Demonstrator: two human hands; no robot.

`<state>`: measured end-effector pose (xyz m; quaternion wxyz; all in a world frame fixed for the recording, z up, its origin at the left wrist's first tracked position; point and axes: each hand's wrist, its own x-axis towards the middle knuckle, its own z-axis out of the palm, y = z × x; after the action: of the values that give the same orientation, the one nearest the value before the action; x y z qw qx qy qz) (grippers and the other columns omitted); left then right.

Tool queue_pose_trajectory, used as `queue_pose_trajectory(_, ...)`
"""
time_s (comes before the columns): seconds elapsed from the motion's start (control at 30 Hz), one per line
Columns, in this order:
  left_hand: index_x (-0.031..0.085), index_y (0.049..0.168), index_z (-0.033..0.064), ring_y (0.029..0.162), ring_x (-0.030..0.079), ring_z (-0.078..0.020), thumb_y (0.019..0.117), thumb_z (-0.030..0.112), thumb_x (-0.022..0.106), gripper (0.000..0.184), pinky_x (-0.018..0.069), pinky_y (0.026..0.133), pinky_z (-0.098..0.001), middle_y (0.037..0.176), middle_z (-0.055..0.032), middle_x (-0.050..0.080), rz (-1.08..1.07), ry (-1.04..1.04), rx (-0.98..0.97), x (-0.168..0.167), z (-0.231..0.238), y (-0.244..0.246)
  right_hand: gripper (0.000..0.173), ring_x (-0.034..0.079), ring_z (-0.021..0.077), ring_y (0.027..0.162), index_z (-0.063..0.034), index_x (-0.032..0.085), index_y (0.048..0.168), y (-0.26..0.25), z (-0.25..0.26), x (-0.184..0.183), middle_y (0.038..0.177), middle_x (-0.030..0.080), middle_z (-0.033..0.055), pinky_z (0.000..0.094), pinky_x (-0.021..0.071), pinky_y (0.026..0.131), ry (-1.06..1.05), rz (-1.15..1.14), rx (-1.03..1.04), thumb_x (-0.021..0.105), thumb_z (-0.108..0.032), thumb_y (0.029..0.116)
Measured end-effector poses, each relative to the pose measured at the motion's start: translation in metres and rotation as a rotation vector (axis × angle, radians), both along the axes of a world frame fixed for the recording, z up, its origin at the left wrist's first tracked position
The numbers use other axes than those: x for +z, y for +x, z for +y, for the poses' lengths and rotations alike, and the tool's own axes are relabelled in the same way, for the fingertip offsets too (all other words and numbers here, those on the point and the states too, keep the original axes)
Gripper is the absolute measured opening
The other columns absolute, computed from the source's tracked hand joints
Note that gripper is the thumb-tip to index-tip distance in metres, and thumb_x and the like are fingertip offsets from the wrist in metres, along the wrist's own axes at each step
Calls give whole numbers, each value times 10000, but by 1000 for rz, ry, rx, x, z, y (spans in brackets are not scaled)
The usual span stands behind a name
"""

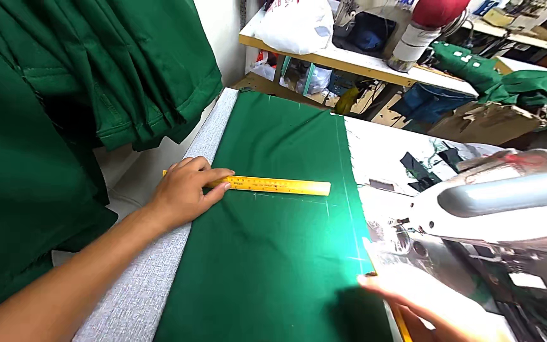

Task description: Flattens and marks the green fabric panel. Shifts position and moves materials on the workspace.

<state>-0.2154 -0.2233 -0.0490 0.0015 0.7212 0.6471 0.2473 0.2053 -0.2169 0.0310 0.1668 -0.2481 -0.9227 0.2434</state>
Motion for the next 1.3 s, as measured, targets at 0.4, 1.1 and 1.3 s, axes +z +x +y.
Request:
queue_pose_trajectory(0.4, 573, 1377, 149, 630, 672, -163, 972, 10, 637, 434, 578, 566, -303, 822, -53, 713, -922, -458, 193, 79, -24, 97, 389, 722, 101, 829, -125, 540, 1323, 99, -47, 1, 1206, 691, -8, 294, 641, 696, -542, 385, -408, 545, 51, 977)
queue_pose_trajectory(1.1, 314, 1621, 255, 1579, 148, -306, 643, 1010, 417, 1239, -7, 1122, -821, 1681, 38, 290, 337, -398, -262, 22, 37, 133, 461, 708, 337, 779, -11, 716, 934, 38, -59, -21, 809, 684, 168, 487, 575, 635, -139, -371, -469, 592, -448, 1006)
queue_pose_trajectory(1.3, 320, 1617, 278, 1577, 162, -301, 655, 991, 450, 1205, -10, 1132, -808, 1669, 38, 319, 284, -408, -242, 21, 35, 147, 366, 699, 335, 732, -8, 691, 928, 27, -62, -29, 778, 665, 163, 465, 562, 590, -157, -362, -464, 598, -352, 1014)
